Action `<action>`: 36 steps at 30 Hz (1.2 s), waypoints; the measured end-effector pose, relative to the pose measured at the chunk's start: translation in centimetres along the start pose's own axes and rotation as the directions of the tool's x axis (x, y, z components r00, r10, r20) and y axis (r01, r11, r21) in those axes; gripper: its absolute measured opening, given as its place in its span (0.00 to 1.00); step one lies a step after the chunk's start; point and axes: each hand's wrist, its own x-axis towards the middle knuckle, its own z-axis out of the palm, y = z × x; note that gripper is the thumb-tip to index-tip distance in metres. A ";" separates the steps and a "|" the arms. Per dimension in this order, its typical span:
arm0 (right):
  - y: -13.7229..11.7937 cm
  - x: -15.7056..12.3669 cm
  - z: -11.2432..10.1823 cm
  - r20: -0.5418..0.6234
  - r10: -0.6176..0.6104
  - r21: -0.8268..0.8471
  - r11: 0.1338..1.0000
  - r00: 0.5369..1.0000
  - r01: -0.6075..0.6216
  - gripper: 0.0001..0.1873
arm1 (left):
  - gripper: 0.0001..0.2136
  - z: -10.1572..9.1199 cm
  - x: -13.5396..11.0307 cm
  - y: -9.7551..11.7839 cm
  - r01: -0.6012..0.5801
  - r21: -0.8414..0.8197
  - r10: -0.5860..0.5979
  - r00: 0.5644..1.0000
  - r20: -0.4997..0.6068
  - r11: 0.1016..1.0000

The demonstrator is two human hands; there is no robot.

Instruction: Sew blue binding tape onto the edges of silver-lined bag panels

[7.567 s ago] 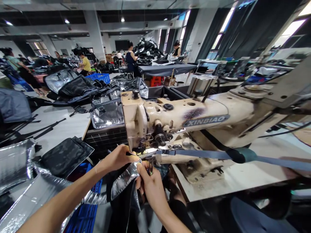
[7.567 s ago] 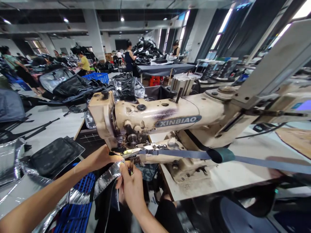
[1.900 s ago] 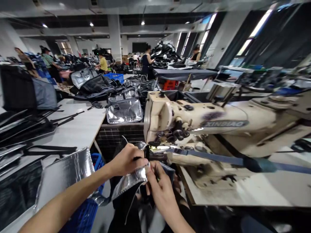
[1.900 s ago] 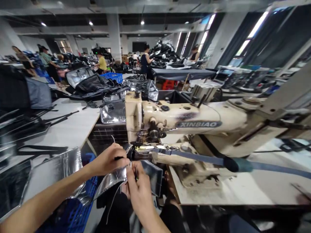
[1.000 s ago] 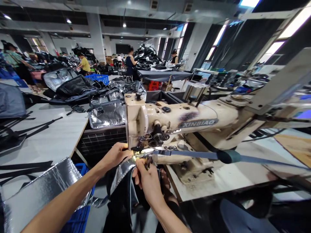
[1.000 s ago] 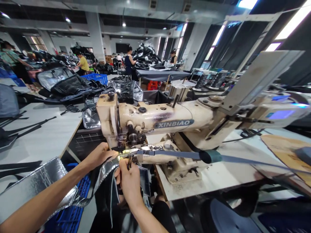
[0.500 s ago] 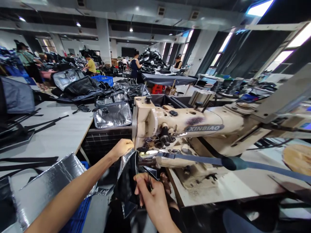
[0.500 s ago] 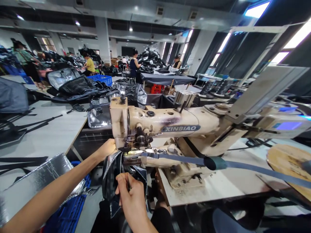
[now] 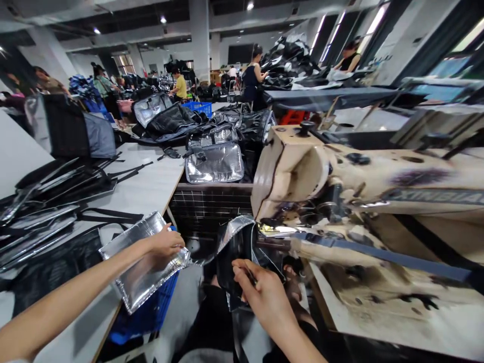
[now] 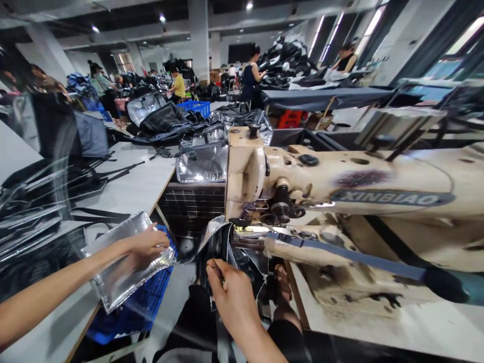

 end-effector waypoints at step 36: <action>1.0 2.6 -3.1 -0.216 0.069 0.417 0.908 0.974 0.029 0.29 | 0.15 -8.0 10.1 21.2 -0.122 -0.689 -0.055 0.972 -0.230 0.714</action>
